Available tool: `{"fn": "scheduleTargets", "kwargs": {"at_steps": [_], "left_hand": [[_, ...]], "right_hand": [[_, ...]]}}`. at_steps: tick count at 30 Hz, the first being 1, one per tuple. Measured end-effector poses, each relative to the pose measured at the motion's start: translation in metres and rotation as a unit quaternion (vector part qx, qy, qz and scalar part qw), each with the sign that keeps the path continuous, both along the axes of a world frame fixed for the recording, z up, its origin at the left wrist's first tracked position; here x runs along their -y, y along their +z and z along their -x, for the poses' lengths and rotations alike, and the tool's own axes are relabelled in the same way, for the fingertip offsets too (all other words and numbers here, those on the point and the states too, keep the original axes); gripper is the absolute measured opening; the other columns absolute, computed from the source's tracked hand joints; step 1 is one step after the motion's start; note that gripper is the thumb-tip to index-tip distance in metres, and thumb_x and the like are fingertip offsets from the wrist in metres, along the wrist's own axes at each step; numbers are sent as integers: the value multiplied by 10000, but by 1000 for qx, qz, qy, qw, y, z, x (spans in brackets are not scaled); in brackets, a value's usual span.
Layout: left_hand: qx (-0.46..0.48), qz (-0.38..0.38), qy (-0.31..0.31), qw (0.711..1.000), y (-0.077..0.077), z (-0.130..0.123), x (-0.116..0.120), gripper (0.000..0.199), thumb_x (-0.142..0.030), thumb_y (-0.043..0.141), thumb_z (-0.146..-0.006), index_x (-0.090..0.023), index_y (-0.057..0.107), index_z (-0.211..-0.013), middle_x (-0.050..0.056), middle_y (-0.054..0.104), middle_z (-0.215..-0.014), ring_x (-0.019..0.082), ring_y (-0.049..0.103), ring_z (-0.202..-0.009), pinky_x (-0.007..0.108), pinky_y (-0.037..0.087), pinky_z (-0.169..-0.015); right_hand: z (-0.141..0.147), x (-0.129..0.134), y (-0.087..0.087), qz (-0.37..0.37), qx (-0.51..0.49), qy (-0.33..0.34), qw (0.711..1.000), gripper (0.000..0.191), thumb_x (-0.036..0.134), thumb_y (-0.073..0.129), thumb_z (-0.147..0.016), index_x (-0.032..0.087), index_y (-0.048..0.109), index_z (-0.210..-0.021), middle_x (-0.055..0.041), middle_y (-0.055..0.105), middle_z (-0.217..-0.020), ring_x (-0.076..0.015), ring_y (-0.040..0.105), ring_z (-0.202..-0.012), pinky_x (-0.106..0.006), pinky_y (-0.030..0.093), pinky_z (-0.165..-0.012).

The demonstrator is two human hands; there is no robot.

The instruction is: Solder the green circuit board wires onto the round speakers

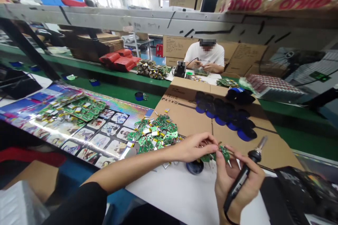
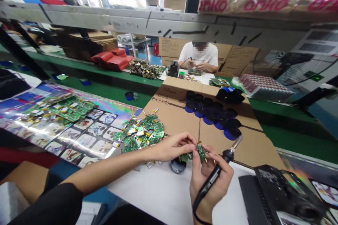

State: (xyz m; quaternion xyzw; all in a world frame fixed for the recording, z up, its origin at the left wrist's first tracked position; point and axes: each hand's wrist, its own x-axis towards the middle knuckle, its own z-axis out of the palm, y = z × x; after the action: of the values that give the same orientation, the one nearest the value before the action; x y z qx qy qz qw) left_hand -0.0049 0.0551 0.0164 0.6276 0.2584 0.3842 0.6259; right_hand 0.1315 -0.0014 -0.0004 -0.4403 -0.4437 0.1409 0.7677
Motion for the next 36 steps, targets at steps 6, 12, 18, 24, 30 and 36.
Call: {"fn": "scheduleTargets", "kwargs": {"at_steps": [6,12,18,24,30,36], "left_hand": [[-15,61,-15,998,-3,31,1,527,-616,883,-823,-156,720,-1022,68,762,-944,154,710,-859,291,554,-853],[-133,-15,-24,991,25,59,2,233,-354,818,-923,-155,787,-1039,73,817,-952,167,750,-849,274,574,-799],[-130,24,24,991,24,51,9,303,-418,808,-908,-149,800,-1047,62,802,-915,164,726,-820,258,567,-747],[-185,-109,40,976,28,46,12,231,-389,766,-952,-179,819,-1033,65,814,-975,166,730,-871,275,584,-827],[-176,-32,-7,984,25,44,8,319,-443,786,-927,-159,809,-1071,77,805,-946,177,732,-854,274,586,-770],[-266,-162,14,950,34,55,7,233,-410,721,-983,-197,811,-1013,51,808,-978,168,735,-864,272,576,-825]], "right_hand": [[8,-5,-4,14,-6,4,1000,487,225,936,-762,224,586,-1100,-48,718,-1065,-205,794,-1005,-353,699,-817],[24,3,-8,2,13,9,1000,394,202,850,-869,246,578,-1150,-37,707,-1109,-176,790,-1005,-342,709,-829],[30,8,-9,-12,12,-24,1000,394,176,797,-917,279,529,-1187,-34,685,-1142,-191,773,-1086,-364,709,-865],[23,12,-6,-13,9,-17,1000,372,150,771,-927,276,549,-1197,-39,655,-1165,-176,763,-1087,-343,712,-844],[21,16,-2,-1,2,-10,1000,348,161,764,-920,278,549,-1168,-33,651,-1136,-176,755,-1078,-369,705,-877],[-2,12,3,-11,-4,-56,998,356,152,785,-898,268,555,-1145,-37,661,-1131,-174,740,-1105,-389,689,-921]]}}
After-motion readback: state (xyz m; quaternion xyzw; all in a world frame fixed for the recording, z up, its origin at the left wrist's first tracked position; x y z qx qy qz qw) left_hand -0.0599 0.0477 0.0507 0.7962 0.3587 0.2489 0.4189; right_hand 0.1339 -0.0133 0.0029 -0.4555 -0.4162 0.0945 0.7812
